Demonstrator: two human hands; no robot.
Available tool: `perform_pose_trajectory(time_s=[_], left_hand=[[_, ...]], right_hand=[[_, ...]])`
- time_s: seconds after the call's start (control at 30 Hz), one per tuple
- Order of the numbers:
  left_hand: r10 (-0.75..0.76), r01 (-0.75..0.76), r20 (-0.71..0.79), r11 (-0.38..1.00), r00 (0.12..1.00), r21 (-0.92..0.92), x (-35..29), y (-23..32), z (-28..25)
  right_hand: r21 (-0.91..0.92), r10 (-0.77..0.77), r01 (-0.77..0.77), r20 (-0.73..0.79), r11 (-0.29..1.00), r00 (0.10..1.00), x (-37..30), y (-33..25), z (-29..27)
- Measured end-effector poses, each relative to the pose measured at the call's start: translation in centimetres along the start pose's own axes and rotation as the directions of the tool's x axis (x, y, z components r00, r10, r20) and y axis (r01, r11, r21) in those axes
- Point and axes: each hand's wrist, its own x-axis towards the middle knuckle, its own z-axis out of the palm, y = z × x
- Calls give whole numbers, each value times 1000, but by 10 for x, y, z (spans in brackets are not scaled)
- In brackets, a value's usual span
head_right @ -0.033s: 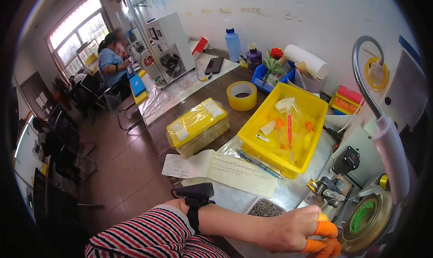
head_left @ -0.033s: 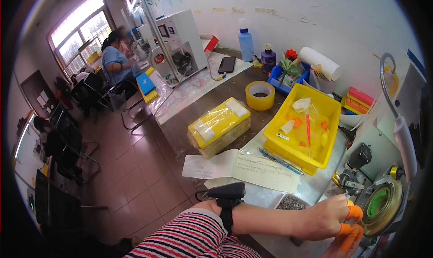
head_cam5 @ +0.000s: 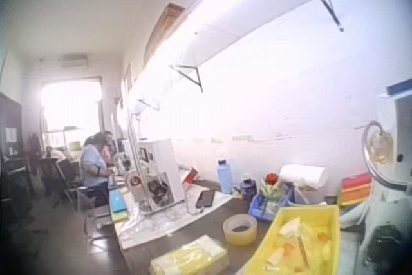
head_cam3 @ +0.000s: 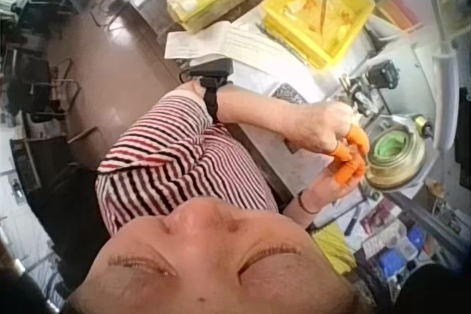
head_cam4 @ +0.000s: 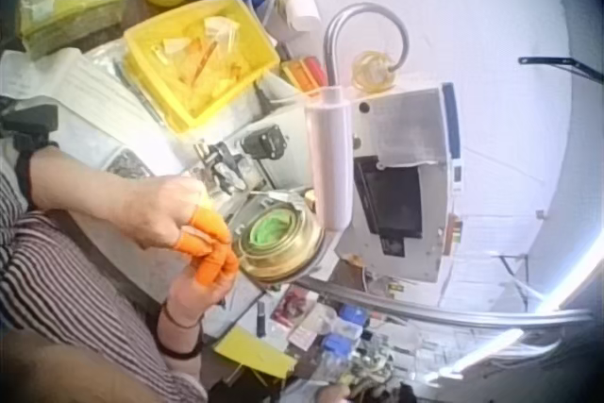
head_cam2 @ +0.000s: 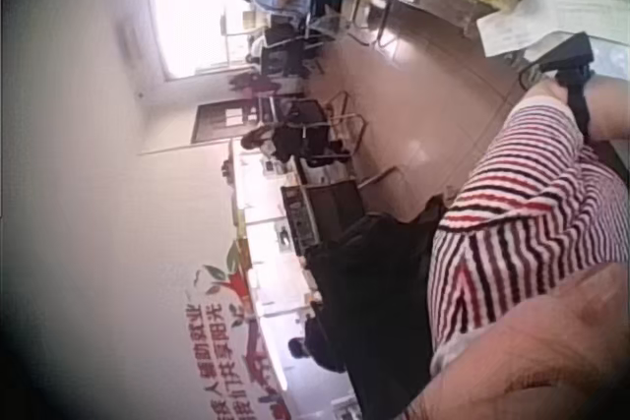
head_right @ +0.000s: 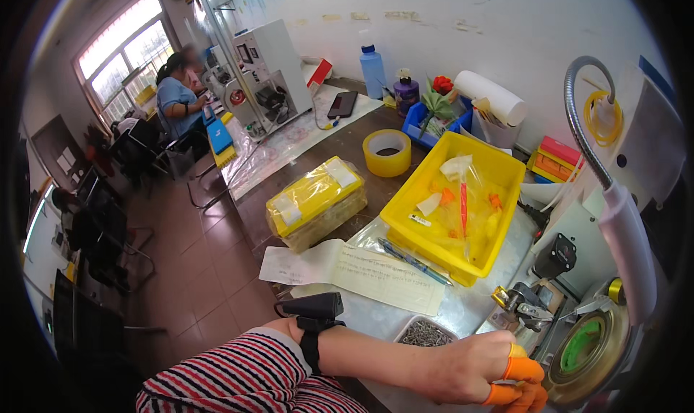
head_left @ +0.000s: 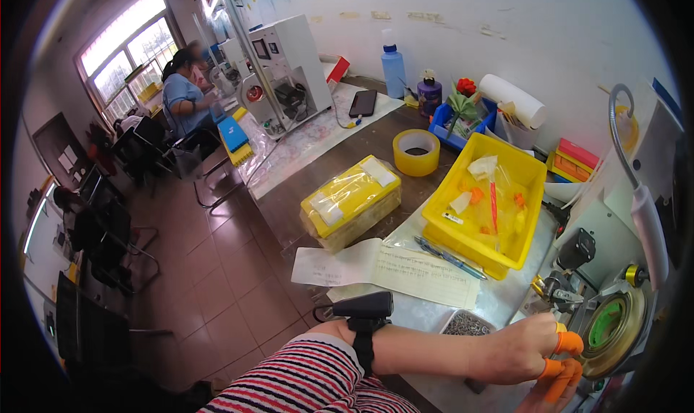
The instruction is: Assembling small metal and electronic components using various hand tools and specialized machinery.
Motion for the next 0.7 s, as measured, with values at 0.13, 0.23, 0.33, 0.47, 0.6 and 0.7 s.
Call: perform_pose_trajectory(time_s=[0.13,0.23,0.33,0.47,0.6,0.7], left_hand=[[149,-145,-50,987,988,64,-2,-7,3],[120,-125,87,990,989,60,-2,-12,-2],[114,-123,92,986,989,108,1,-7,-5],[96,-114,103,977,990,182,0,-7,-5],[116,-124,53,976,992,177,-2,-7,-2],[-52,52,89,999,995,0,10,3,-15]], right_hand=[[18,-21,22,-78,1000,997,0,2,3],[-54,-50,43,-135,998,990,1,6,4],[-144,-75,57,-124,988,989,0,6,5],[-224,-62,38,-103,974,993,1,6,0],[-79,-99,95,-55,992,994,1,6,10],[35,-28,29,-29,999,999,0,1,18]])
